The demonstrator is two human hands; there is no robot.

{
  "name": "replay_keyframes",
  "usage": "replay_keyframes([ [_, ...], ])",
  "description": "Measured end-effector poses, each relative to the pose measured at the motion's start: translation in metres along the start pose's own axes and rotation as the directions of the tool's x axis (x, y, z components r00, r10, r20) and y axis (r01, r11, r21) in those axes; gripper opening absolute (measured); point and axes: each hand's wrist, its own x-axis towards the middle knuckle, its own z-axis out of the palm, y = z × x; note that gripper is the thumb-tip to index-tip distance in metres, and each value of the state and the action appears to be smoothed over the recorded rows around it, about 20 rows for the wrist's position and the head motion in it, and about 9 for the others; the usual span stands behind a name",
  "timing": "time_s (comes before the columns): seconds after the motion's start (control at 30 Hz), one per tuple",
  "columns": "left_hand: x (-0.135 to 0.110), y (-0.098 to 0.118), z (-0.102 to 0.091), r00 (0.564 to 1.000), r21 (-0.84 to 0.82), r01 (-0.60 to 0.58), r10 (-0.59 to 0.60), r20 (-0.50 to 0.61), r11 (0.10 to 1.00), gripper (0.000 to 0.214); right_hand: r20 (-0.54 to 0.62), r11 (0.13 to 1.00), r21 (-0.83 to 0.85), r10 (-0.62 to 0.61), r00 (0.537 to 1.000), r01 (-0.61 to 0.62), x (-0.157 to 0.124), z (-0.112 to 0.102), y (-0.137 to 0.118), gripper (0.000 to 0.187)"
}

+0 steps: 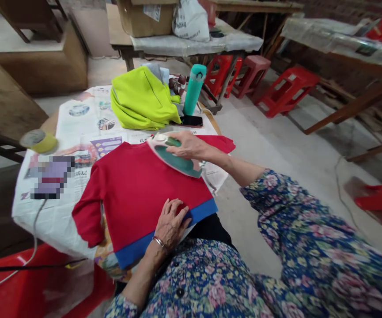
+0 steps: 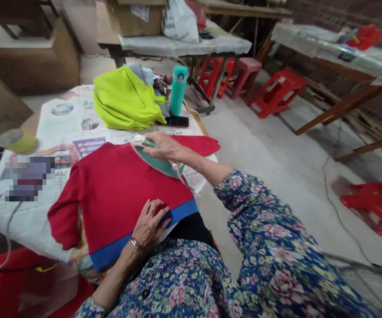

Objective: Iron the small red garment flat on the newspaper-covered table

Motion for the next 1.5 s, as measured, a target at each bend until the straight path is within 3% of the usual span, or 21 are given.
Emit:
replay_keyframes([
  [0.1, -0.001, -0.003, 0.001, 1.0, 0.002, -0.003, 0.003, -0.006, 1.0, 0.03, 0.118, 0.98, -0.133, -0.134, 0.984, 0.149, 0.024, 0.024, -0.02, 0.009],
  [0.23, -0.001, -0.009, 0.001, 0.998, 0.004, -0.044, 0.044, -0.042, 0.999, 0.032, 0.2, 0.993, -0.095, -0.054, 0.978, 0.075, 0.04, 0.036, -0.034, 0.009],
  [0.33, 0.0, -0.012, 0.001, 0.998, 0.003, -0.05, 0.05, -0.046, 0.999, 0.032, 0.118, 0.998, -0.043, 0.058, 0.991, -0.054, 0.033, 0.024, -0.022, 0.006],
  [0.47, 0.001, -0.013, 0.003, 0.996, 0.003, -0.055, 0.055, -0.064, 0.998, 0.03, -0.078, 0.98, 0.041, 0.198, 0.977, -0.196, 0.0, -0.006, 0.017, 0.003],
  [0.6, 0.001, -0.013, 0.003, 0.997, 0.012, -0.042, 0.042, -0.066, 0.999, 0.03, -0.253, 0.932, 0.121, 0.362, 0.897, -0.342, -0.041, -0.038, 0.055, 0.003],
  [0.83, 0.003, -0.017, -0.002, 0.995, 0.041, -0.059, 0.062, -0.083, 0.997, 0.027, -0.458, 0.812, 0.171, 0.567, 0.684, -0.558, -0.091, -0.073, 0.086, 0.007],
  [1.0, 0.008, -0.011, -0.012, 0.999, 0.074, 0.022, -0.025, 0.037, 0.997, 0.021, -0.513, 0.791, 0.179, 0.583, 0.63, -0.586, -0.11, -0.088, 0.097, 0.009],
  [1.1, 0.037, -0.002, -0.022, 0.965, 0.163, 0.139, -0.171, 0.198, 0.977, 0.02, -0.53, 0.788, 0.179, 0.581, 0.617, -0.589, -0.119, -0.093, 0.101, 0.01],
  [1.17, 0.075, 0.002, -0.024, 0.936, 0.199, 0.182, -0.232, 0.265, 0.963, 0.023, -0.539, 0.788, 0.173, 0.578, 0.612, -0.591, -0.124, -0.094, 0.102, 0.011],
  [1.23, 0.124, 0.004, -0.019, 0.951, 0.179, 0.152, -0.193, 0.243, 0.972, 0.027, -0.552, 0.795, 0.172, 0.567, 0.611, -0.582, -0.13, -0.093, 0.102, 0.011],
  [1.37, 0.221, 0.011, 0.016, 0.987, 0.062, 0.003, -0.013, 0.158, 0.998, 0.052, -0.573, 0.827, 0.193, 0.532, 0.624, -0.528, -0.15, -0.088, 0.1, 0.009],
  [1.5, 0.276, 0.019, 0.057, 0.986, -0.073, 0.077, -0.065, 0.156, 0.994, 0.045, -0.587, 0.867, 0.206, 0.48, 0.652, -0.453, -0.177, -0.082, 0.095, 0.024],
])
